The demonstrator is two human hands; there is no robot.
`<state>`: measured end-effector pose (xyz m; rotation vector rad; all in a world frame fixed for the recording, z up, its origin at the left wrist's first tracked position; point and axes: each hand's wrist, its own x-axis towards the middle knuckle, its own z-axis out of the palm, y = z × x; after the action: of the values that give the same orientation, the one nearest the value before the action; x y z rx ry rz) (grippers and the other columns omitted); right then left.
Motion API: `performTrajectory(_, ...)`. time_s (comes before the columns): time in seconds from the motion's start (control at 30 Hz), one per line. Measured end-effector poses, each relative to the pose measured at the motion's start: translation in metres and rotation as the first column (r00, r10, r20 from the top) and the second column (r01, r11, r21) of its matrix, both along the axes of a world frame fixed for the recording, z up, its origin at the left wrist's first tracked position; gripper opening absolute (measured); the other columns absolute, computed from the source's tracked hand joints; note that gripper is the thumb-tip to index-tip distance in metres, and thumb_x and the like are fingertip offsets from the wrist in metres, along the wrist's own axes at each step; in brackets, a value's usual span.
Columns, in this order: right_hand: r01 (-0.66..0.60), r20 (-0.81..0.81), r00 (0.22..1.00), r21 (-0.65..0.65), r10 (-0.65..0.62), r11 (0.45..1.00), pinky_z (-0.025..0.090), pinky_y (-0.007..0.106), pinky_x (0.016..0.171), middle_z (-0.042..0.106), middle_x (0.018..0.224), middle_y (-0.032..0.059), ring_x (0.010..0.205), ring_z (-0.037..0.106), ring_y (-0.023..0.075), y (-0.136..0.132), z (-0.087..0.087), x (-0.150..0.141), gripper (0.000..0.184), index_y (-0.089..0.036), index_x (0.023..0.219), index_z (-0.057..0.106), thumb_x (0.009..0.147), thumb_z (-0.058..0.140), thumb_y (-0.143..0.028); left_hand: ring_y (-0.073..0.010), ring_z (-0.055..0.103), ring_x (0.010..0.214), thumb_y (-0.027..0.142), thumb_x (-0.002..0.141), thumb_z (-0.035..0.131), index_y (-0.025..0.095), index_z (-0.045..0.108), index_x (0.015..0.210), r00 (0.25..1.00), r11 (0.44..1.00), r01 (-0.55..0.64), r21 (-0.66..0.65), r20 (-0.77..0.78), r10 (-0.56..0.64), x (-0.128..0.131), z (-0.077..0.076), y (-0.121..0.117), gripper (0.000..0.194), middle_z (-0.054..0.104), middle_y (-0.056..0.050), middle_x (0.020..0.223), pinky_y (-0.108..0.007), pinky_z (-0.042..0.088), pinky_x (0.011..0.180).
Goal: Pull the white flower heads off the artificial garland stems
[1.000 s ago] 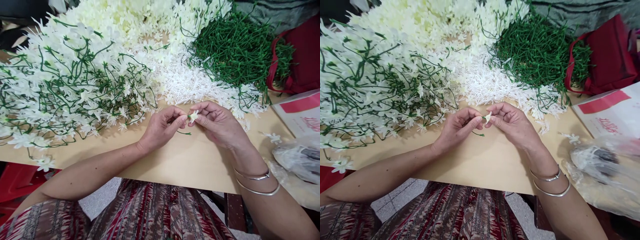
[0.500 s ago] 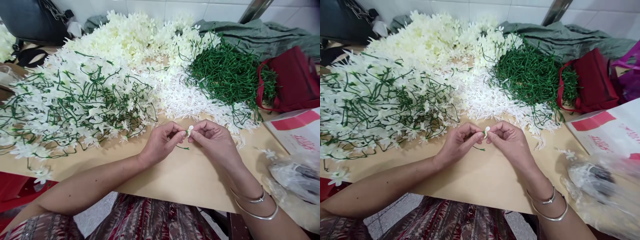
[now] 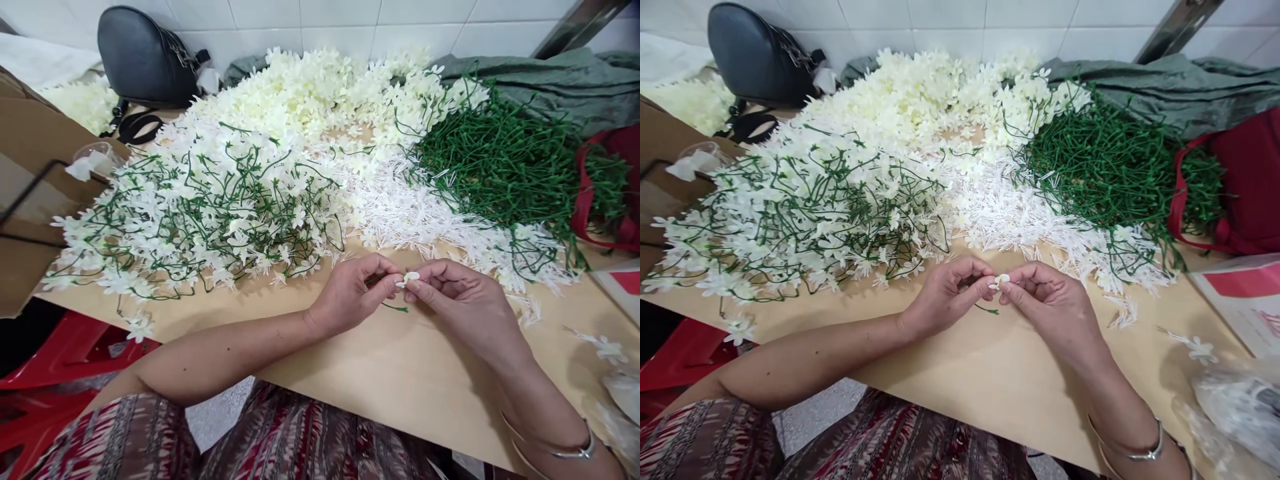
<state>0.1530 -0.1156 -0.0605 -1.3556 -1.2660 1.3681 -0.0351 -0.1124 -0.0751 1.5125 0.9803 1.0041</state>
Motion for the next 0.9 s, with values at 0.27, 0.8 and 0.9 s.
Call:
performTrajectory(0.27, -0.016, -0.083, 0.996, 0.001, 0.016, 1.000, 0.058, 0.030, 0.060, 0.074, 0.065, 0.0006, 0.060, 0.069, 0.0168, 0.0053, -0.0057, 0.0020, 0.026, -0.025, 0.080, 0.075, 0.069, 0.093, -0.040, -0.0116, 0.068, 0.068, 0.038, 0.098, 0.064, 0.018, 0.065, 0.091, 1.000, 1.000, 0.022, -0.003, 0.017, -0.022, -0.0004, 0.0008, 0.0008, 0.021, 0.072, -0.003, 0.076, -0.023, 0.055, 0.064)
performTrajectory(0.8, 0.019, -0.075, 0.997, 0.071, -0.014, 0.997, 0.058, 0.030, 0.061, 0.075, 0.069, 0.0013, 0.064, 0.073, 0.0187, 0.0089, -0.0076, 0.0056, 0.025, -0.024, 0.081, 0.070, 0.076, 0.088, -0.041, -0.0111, 0.068, 0.070, 0.038, 0.098, 0.063, 0.017, 0.066, 0.100, 0.998, 0.997, 0.036, -0.066, 0.062, -0.032, -0.0014, -0.0016, 0.0006, 0.021, 0.073, -0.005, 0.084, -0.024, 0.058, 0.066)
performTrajectory(0.9, 0.031, -0.104, 0.994, 0.086, -0.022, 0.996, 0.058, 0.031, 0.065, 0.076, 0.072, -0.0001, 0.066, 0.073, 0.0182, 0.0107, -0.0081, 0.0069, 0.023, -0.026, 0.090, 0.073, 0.079, 0.086, -0.042, -0.0098, 0.066, 0.069, 0.040, 0.099, 0.062, 0.017, 0.065, 0.102, 0.996, 0.996, 0.024, -0.083, 0.088, -0.016, -0.0021, -0.0017, 0.0027, 0.023, 0.071, -0.004, 0.083, -0.022, 0.058, 0.066)
